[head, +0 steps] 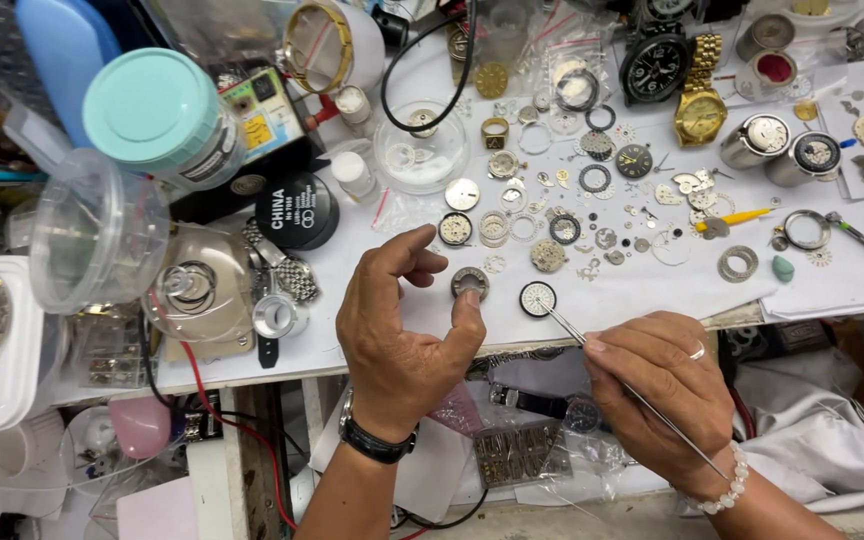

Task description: Organizing and sorting tiny watch components like gears and dials on a repair workbench using tweezers.

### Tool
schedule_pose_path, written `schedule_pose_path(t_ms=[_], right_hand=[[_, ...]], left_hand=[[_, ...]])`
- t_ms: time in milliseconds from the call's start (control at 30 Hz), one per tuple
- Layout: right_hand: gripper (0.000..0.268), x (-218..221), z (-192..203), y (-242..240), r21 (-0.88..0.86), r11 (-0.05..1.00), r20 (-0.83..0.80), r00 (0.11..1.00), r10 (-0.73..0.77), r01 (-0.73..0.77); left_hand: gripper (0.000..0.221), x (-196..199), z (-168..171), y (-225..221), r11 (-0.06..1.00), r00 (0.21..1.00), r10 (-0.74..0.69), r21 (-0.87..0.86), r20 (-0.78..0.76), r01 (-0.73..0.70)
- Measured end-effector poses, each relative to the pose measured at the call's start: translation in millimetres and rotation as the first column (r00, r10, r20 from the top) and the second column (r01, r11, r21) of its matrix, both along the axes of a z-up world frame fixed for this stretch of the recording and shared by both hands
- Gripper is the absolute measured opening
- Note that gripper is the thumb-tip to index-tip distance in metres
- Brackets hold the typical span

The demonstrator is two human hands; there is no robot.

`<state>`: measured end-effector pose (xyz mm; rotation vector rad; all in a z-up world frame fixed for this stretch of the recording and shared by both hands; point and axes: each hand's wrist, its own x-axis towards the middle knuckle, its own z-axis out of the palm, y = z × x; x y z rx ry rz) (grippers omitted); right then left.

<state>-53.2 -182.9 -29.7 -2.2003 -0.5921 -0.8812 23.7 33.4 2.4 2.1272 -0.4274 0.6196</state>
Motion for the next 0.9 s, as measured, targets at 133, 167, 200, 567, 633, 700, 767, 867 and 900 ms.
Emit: schedule_pose_path(t_ms=[133,167,200,567,633,700,767,867,900], right_hand=[[0.018,-1,0,3,0.012,1.0,0.005,1.0,-0.017,0.017],[0.018,-2,0,3,0.016,0.999,0.0,0.999,-0.032,0.032],[0.018,-2,1,4,0.013,1.0,0.003,1.0,-0.028,0.028],[0.015,-2,0,10,0.067,0.998,0.037,0.999,-0.016,0.014],[0.015,-3,0,10,0.064,0.998,0.036,0.999,-0.027,0.025],[0.015,-3,0,11,0.065,0.997,0.035,0.999,-0.032,0.03],[0.015,-2,2,12,0.074,0.997,0.041,0.999,-0.026,0.023],[0.017,-4,0,10,0.065,0.998,0.04,0.999,-0.025,0.022],[0.017,-3,1,9,0.071,0.997,0.044,0.999,-0.023,0.02]], left_hand=[[0.043,-3,-7,3,0.982,0.996,0.039,-0.181,-0.084,-0.053],[0.038,-3,-9,4,0.969,0.995,0.035,-0.242,-0.09,-0.056],[0.038,-3,-9,5,0.968,0.995,0.039,-0.245,-0.087,-0.059],[0.023,-1,-12,9,0.949,0.996,-0.011,-0.314,-0.091,-0.018],[0.022,-1,-12,9,0.951,0.996,-0.008,-0.309,-0.089,-0.02],[0.022,-1,-12,9,0.953,0.996,0.002,-0.3,-0.087,-0.028],[0.022,-2,-10,8,0.956,0.996,-0.003,-0.291,-0.089,-0.023],[0.024,-2,-10,7,0.96,0.995,0.033,-0.274,-0.098,-0.059],[0.024,-2,-10,6,0.961,0.995,0.035,-0.268,-0.094,-0.059]])
